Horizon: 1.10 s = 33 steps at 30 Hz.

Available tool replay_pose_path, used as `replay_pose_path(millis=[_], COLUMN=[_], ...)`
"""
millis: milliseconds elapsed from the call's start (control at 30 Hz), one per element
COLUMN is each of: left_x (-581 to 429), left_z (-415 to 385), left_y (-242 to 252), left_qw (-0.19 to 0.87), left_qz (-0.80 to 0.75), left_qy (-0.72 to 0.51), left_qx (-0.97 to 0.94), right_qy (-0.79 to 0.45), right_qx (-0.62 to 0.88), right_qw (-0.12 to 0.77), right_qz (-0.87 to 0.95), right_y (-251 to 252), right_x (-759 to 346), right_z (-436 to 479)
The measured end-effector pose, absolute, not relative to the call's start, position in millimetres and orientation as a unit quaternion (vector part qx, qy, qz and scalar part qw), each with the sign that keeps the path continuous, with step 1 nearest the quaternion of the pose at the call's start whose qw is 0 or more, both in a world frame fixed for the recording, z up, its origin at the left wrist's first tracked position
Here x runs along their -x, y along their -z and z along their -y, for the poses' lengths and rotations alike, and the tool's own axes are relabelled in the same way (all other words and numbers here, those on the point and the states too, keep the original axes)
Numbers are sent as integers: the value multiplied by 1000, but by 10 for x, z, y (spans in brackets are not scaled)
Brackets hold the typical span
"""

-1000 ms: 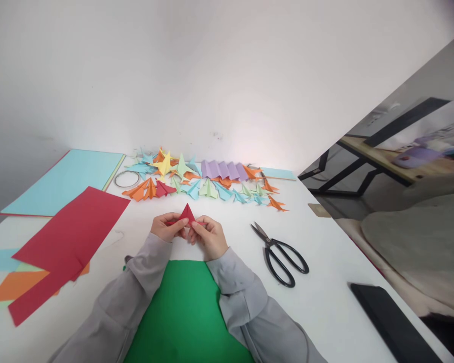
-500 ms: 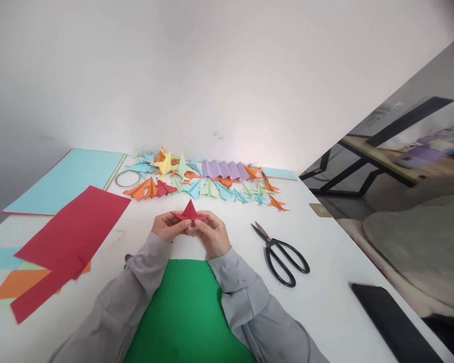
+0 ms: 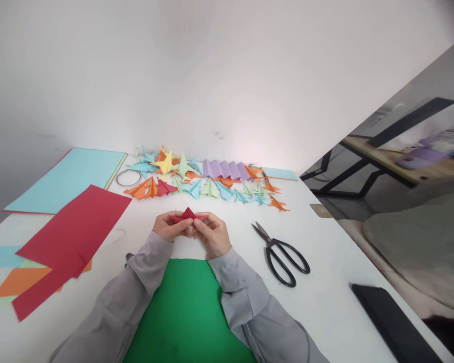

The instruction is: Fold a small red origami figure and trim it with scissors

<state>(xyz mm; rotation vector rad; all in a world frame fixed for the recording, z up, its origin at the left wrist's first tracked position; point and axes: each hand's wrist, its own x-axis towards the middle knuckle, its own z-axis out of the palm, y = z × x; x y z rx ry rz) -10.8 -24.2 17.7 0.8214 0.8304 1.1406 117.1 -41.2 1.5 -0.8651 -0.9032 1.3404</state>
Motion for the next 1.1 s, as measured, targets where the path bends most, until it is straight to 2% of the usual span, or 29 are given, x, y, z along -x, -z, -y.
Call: replay_pose_path(millis=[167,500,700,867,1100], left_x=[141,101,99,81,105], left_z=[233,229,221,242,220], left_y=[-232,-193,-157,-155,-195], left_qw=[708,623,655,632,693], left_qz=[-381,-412,-394,-412,-388], left_qy=[-514,-555,-516,-529,-521], left_qx=[-300,-366,-386,-387,-313], right_qy=[-555,-530,-539,-558,-580], right_qx=[401,410,401,384,367], right_qw=[584,592,602,599,599], right_qz=[436,446,431,428,413], right_y=[-69,-61,-90,-67,-6], right_x=[-1174,-1186,-1173,-1186,-1202], right_z=[440,434,435,425,416])
